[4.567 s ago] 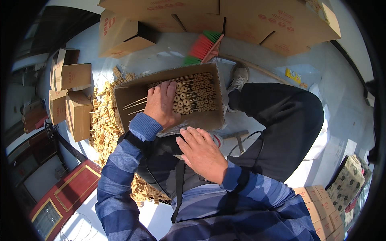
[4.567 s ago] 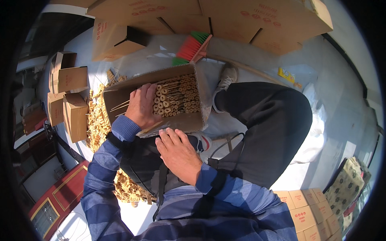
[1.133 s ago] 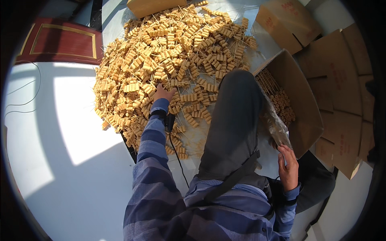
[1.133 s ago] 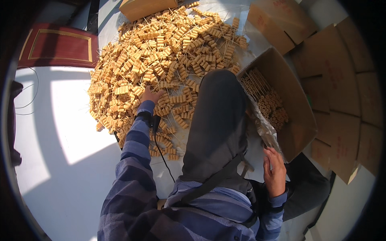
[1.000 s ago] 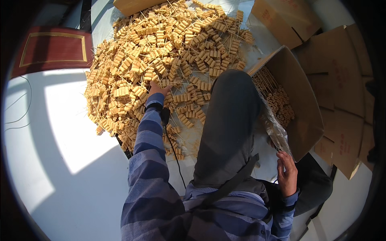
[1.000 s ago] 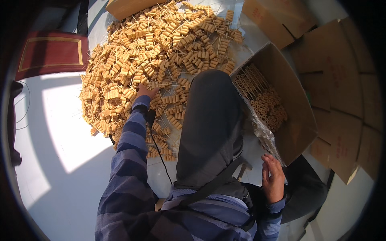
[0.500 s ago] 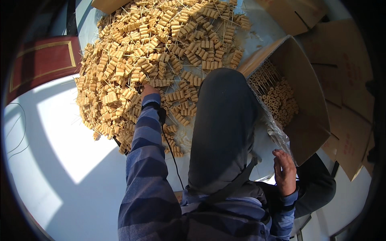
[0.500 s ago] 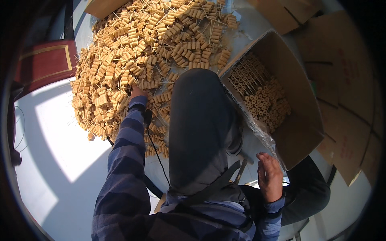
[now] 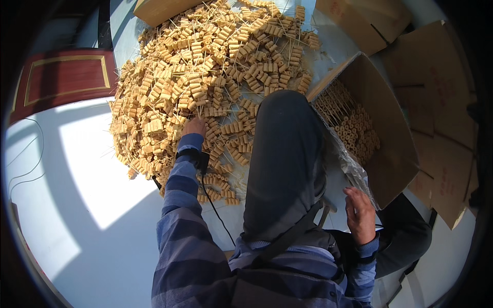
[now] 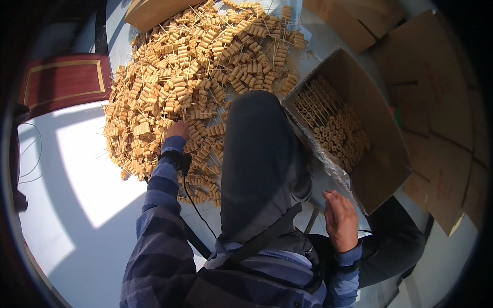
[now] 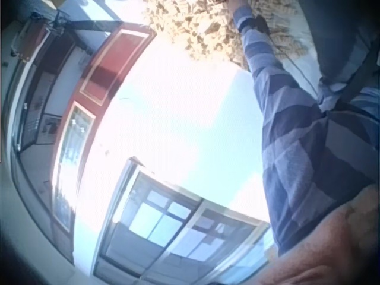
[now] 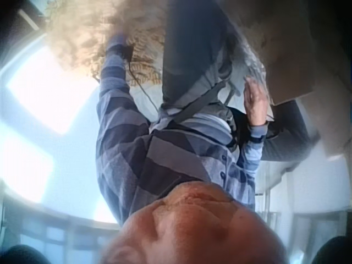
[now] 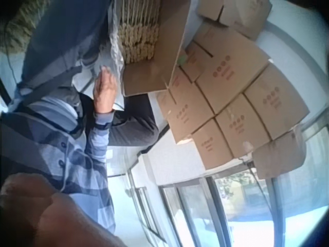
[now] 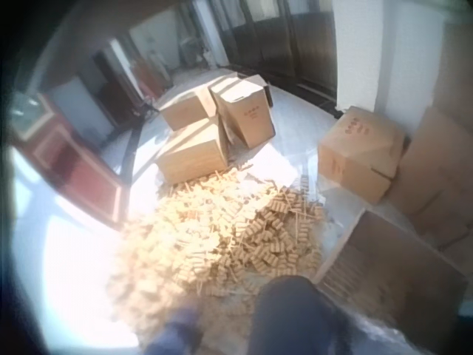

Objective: The person sits on the floor and repeatedly picks up small cylindrical wooden pieces, threading them onto thin wooden sticks. The finished skewers are placed into a cardboard box. The process is repeated continuously.

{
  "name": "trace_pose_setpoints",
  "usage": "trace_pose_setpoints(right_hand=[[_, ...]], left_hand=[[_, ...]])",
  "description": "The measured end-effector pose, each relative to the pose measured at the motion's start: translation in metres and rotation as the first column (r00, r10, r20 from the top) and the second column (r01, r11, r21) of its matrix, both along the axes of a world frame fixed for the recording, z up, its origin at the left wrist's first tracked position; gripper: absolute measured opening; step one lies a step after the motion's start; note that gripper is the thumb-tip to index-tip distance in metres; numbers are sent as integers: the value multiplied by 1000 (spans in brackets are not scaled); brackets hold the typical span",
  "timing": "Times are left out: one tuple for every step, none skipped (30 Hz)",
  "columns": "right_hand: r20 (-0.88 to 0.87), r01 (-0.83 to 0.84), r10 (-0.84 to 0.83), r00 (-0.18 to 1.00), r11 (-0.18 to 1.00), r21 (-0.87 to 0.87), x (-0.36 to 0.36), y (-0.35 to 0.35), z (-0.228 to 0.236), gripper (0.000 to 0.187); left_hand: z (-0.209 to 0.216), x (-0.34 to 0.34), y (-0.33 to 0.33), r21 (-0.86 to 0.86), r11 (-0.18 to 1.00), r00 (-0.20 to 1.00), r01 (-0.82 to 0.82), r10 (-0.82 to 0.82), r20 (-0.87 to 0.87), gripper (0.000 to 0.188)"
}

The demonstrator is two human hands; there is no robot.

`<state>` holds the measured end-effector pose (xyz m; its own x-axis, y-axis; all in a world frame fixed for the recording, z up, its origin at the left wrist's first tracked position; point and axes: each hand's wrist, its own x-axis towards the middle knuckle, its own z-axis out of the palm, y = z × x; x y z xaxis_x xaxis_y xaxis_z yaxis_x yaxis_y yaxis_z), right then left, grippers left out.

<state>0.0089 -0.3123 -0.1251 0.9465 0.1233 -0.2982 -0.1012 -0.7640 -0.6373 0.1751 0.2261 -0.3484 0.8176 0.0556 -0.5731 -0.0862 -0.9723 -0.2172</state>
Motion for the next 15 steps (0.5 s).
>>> trace_pose_setpoints(right_hand=[[9, -10, 10, 1000, 1000, -1, 0, 1, 1, 32], [29, -16, 16, 999, 1000, 9, -1, 2, 2, 29], [36, -22, 21, 999, 1000, 17, -2, 3, 4, 26], [41, -30, 29, 999, 999, 28, -3, 4, 6, 24], [53, -36, 34, 998, 999, 39, -3, 5, 9, 24], [65, -43, 40, 997, 998, 53, -4, 7, 12, 24], [67, -48, 43, 997, 996, 70, -4, 9, 15, 24], [83, -49, 41, 996, 994, 94, -5, 11, 18, 24], [90, -48, 37, 995, 992, 120, -6, 14, 22, 24], [89, -45, 33, 996, 989, 144, -6, 17, 26, 24], [67, -27, 11, 998, 973, 230, -7, 20, 31, 24], [34, -3, -8, 999, 950, 313, -7, 23, 37, 24], [0, 23, -26, 1000, 920, 392, -7, 27, 43, 25], [-71, 55, -23, 997, 872, 486, -7, 33, 47, 25], [-140, 92, -14, 990, 816, 571, -6, 39, 52, 25]], left_hand=[[10, -5, 4, -34, 998, 999, -49, 49, -3, 32], [19, -12, 7, -52, 997, 997, -60, 62, 38, 31], [29, -21, 9, -75, 995, 993, -61, 68, 101, 31], [40, -29, 12, -83, 994, 988, -71, 82, 134, 30], [53, -32, 16, -92, 995, 994, 30, -20, 111, 31], [65, -37, 15, -212, 974, 972, -74, 118, 201, 31], [82, -44, 13, -306, 929, 939, -209, 278, 202, 31], [102, -49, 10, -415, 838, 871, -355, 458, 180, 32], [124, -53, 8, -620, 517, 676, -590, 736, -30, 36], [146, -57, 1, -732, 393, 633, -556, 771, -67, 38], [168, -61, -6, -833, 243, 589, -497, 800, -117, 39], [189, -65, -16, -905, 88, 552, -417, 815, -176, 41], [206, -68, -30, -949, -6, 525, -315, 832, -179, 39], [224, -70, -43, -967, -125, 574, -223, 785, -234, 38], [242, -71, -57, -952, -266, 612, -149, 732, -300, 37]])
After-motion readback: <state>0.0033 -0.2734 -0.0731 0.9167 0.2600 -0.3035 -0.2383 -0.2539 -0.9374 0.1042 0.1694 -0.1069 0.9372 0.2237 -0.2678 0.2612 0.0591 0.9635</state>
